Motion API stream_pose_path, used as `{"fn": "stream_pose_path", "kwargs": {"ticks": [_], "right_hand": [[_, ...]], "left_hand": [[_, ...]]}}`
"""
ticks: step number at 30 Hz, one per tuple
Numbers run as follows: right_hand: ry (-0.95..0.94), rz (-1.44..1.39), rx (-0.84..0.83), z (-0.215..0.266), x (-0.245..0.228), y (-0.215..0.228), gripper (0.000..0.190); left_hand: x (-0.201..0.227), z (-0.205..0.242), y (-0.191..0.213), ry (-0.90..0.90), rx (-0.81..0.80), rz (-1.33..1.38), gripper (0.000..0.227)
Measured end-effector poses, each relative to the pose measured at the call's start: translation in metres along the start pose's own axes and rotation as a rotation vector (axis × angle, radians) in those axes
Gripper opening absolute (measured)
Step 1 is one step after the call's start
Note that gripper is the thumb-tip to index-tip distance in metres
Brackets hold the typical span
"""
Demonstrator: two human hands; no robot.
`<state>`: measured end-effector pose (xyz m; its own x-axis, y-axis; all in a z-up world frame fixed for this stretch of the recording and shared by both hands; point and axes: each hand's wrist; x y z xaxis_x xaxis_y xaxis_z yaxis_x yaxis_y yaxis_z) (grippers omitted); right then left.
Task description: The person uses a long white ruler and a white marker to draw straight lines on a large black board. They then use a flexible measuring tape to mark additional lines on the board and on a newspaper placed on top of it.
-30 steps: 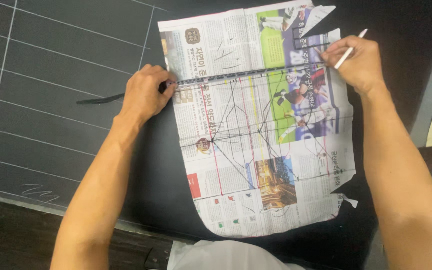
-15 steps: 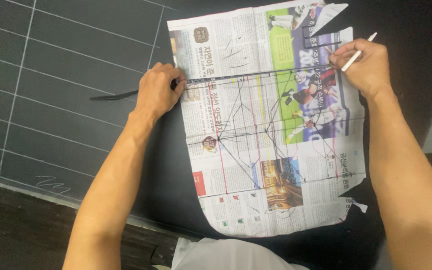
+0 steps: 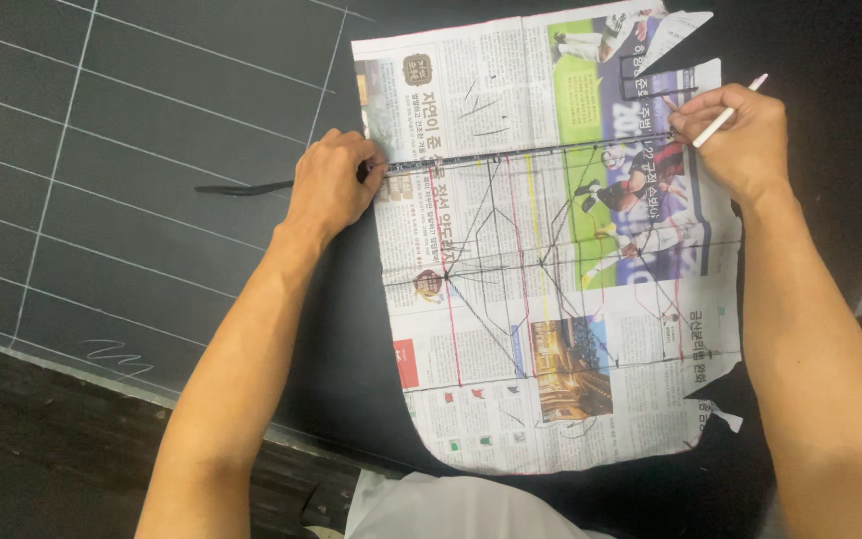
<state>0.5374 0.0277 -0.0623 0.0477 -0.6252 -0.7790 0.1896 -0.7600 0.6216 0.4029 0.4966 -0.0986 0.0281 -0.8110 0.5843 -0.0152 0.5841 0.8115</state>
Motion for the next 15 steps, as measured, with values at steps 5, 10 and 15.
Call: {"fn": "stream_pose_path", "kwargs": {"ticks": [5,10,15], "right_hand": [[-0.005,-0.003,0.011,0.0013,-0.0018,-0.0022,0.011],[0.061,0.014,0.005,0.0020,0.0016,-0.0050,0.011],[0.021,-0.245,0.067,0.0000,0.0056,0.0028,0.007]], "left_hand": [[-0.0006,0.0009,0.0007,0.005,-0.004,0.011,0.004],[-0.0006,0.0038,-0.0004,0.020,0.013,0.002,0.004],[0.0007,0.0052,-0.0026,0.015,0.024,-0.012,0.005]]}}
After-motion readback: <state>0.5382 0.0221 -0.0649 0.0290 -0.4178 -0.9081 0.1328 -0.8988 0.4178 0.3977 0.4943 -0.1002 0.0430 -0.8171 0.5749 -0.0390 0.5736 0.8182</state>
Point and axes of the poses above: each hand's wrist, its own z-axis away from the middle knuckle, its own y-axis out of the back of the hand, x = y × z, and after that the axes turned 8 degrees about y, right-handed
